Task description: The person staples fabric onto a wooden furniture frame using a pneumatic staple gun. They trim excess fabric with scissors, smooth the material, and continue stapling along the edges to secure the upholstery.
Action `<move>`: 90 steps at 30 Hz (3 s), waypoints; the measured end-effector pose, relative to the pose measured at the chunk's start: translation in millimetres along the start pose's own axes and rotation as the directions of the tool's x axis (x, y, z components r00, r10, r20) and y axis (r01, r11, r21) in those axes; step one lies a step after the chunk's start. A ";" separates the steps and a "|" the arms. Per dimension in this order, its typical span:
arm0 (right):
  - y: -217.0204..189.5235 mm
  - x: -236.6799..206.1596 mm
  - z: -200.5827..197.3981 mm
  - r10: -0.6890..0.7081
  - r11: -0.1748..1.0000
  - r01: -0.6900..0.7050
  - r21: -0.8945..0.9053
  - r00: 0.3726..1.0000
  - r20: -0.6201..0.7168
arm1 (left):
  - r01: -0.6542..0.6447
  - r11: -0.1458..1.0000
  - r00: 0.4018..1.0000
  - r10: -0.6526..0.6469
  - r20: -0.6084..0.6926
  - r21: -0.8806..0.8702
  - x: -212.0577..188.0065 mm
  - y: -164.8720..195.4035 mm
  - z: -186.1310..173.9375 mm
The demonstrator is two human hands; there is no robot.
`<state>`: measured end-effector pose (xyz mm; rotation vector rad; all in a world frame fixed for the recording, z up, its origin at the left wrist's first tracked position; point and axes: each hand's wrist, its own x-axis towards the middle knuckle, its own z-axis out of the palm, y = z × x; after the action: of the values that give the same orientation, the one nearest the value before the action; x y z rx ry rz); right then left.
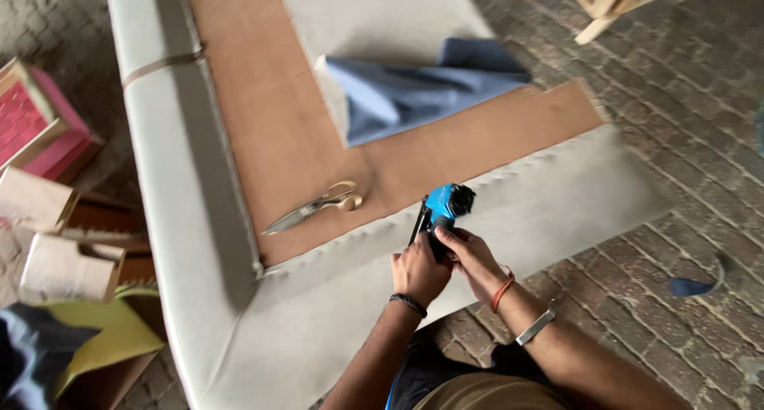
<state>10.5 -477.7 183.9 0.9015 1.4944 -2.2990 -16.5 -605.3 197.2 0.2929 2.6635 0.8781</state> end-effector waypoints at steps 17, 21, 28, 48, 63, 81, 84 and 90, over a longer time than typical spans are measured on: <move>-102.6 -71.3 -396.9 -0.259 0.712 0.341 0.613 0.940 -0.223 | -0.629 0.773 0.776 0.631 -0.007 -0.082 -40.7 287.7 179.6; -138.8 -40.9 -424.4 -0.231 0.759 0.286 0.585 0.958 -0.169 | -0.678 0.732 0.735 0.676 -0.054 -0.067 -8.6 302.9 188.9; -217.8 14.6 -483.9 -0.184 0.857 0.154 0.492 0.983 0.012 | -0.603 0.750 0.798 0.565 -0.209 -0.272 91.6 360.6 214.3; -482.6 302.5 -688.8 -0.009 0.944 -0.149 0.293 0.879 0.477 | 0.228 0.889 0.966 -0.157 0.204 -0.396 342.9 570.5 348.2; -694.8 423.9 -577.0 -0.383 0.551 0.801 -0.236 0.494 0.781 | 0.386 0.723 0.861 -0.505 -0.056 -0.572 391.4 500.0 358.6; -731.6 655.9 -279.5 0.239 0.062 0.844 -0.532 0.505 0.829 | 0.668 0.271 0.021 -0.938 -0.346 -0.693 625.9 318.6 89.5; -701.0 695.9 -209.2 0.332 0.057 0.859 -0.509 0.464 0.821 | 0.760 0.088 -0.111 -0.959 -0.262 -0.644 638.0 307.1 86.4; -621.9 777.9 -57.4 0.467 -0.222 0.968 -0.118 0.212 0.859 | 0.739 0.198 -0.221 -0.832 -0.509 -0.644 635.7 260.3 130.9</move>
<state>-895.2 -61.7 140.9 -1.5608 2.1159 -0.3424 -534.7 -144.8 105.7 -2.3146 2.4132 0.6339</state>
